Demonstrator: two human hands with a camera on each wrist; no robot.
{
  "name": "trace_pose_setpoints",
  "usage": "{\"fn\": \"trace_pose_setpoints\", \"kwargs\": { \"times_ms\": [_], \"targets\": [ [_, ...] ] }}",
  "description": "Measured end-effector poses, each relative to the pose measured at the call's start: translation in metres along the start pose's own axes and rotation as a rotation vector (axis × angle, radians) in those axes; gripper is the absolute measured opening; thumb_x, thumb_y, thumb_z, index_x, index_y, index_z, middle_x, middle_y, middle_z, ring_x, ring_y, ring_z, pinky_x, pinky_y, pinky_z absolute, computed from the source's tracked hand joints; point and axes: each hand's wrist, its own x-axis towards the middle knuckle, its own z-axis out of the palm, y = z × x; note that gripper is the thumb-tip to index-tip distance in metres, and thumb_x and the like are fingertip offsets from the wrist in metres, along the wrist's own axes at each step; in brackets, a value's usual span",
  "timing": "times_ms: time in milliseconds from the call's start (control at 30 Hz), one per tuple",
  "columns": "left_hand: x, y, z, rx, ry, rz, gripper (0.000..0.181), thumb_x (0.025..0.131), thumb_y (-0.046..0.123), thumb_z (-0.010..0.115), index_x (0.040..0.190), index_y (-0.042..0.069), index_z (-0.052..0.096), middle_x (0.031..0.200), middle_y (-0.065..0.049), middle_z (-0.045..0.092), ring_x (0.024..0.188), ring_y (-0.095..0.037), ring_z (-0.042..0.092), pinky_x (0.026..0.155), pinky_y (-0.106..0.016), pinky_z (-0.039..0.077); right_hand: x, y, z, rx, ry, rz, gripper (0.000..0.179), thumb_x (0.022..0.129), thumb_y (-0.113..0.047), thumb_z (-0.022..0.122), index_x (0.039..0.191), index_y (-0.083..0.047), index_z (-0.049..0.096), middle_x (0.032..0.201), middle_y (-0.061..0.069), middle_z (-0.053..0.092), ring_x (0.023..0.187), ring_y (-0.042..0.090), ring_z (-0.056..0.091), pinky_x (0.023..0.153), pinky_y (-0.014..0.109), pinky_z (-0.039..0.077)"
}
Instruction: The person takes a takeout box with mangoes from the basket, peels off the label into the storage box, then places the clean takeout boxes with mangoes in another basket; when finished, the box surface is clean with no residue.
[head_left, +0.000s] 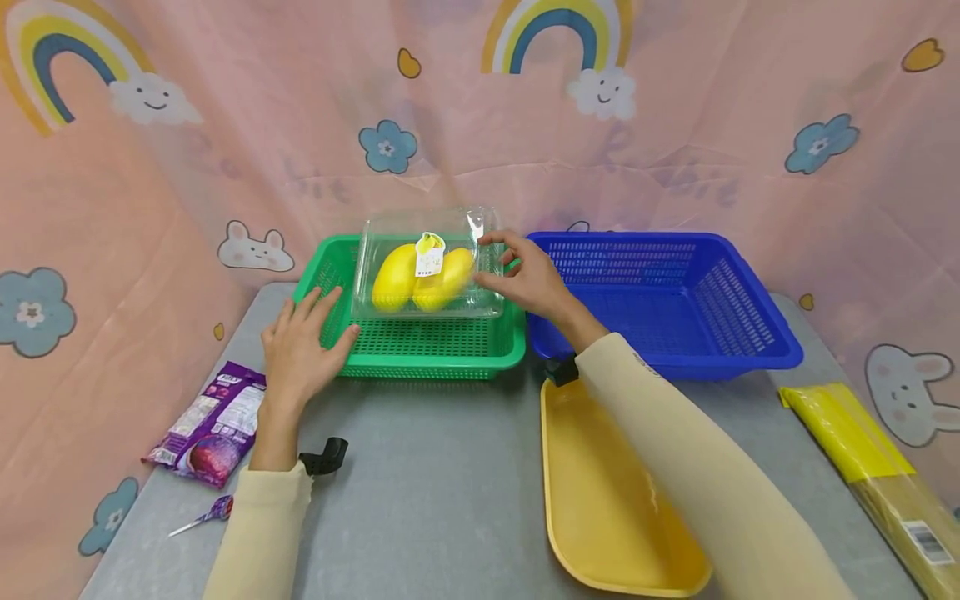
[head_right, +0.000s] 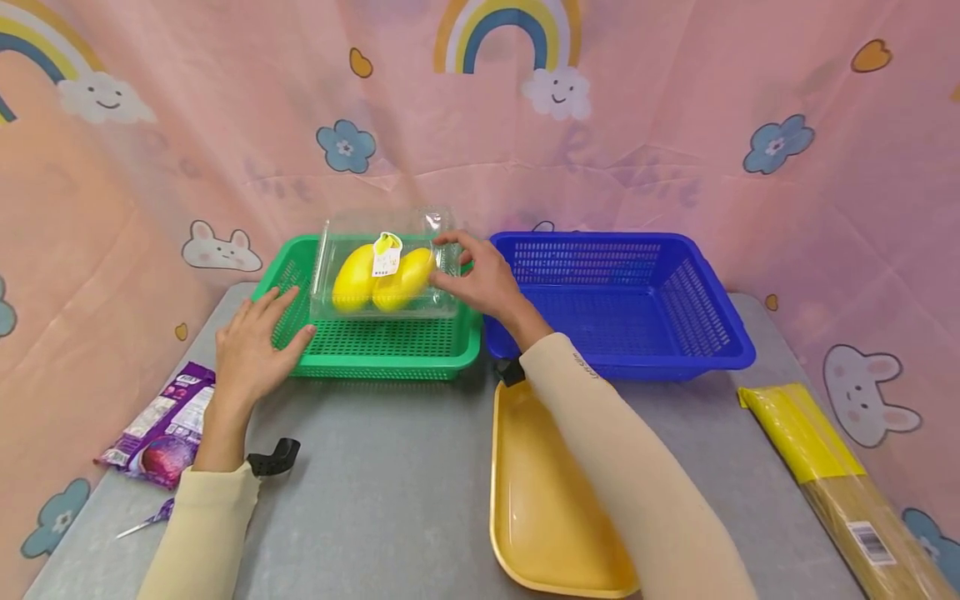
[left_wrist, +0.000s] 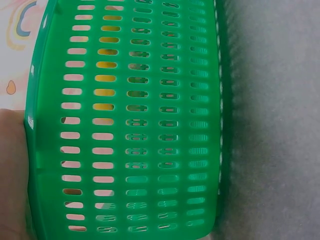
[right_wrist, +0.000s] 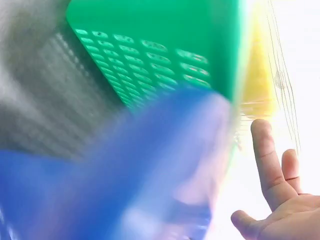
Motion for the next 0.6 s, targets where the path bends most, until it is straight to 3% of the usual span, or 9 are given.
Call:
{"fn": "trace_pose_setpoints", "kwargs": {
  "times_ms": [233,433,600],
  "targets": [
    [-0.001,0.001,0.001,0.0,-0.013,-0.004,0.065,0.097,0.047,0.059,0.155,0.022,0.044,0.161,-0.019,0.04,0.146,-0.061,0.027,0.105,-0.077,0.026,-0.015,-0.013,-0.027,0.084,0.032,-0.002,0.052,0.091,-0.028,0.077,0.139,-0.027,0.057,0.115,0.011,0.052,0.087,0.029,0.062,0.075,0.034,0.052],
    [-0.001,0.002,0.001,-0.005,-0.018,-0.006,0.066,0.097,0.048,0.059,0.155,0.022,0.045,0.161,-0.02,0.04,0.146,-0.06,0.026,0.105,-0.077,0.025,-0.039,-0.027,-0.05,0.097,0.038,0.015,0.053,0.091,-0.026,0.076,0.14,-0.027,0.057,0.114,0.009,0.049,0.088,0.029,0.061,0.075,0.031,0.052],
    [0.0,0.002,-0.001,0.008,-0.016,-0.015,0.065,0.096,0.045,0.059,0.155,0.022,0.045,0.161,-0.019,0.04,0.146,-0.06,0.027,0.106,-0.077,0.026,-0.066,-0.033,-0.057,0.118,0.017,0.015,0.05,0.092,-0.023,0.075,0.139,-0.027,0.058,0.114,0.009,0.05,0.085,0.029,0.061,0.073,0.031,0.053]
  ]
}}
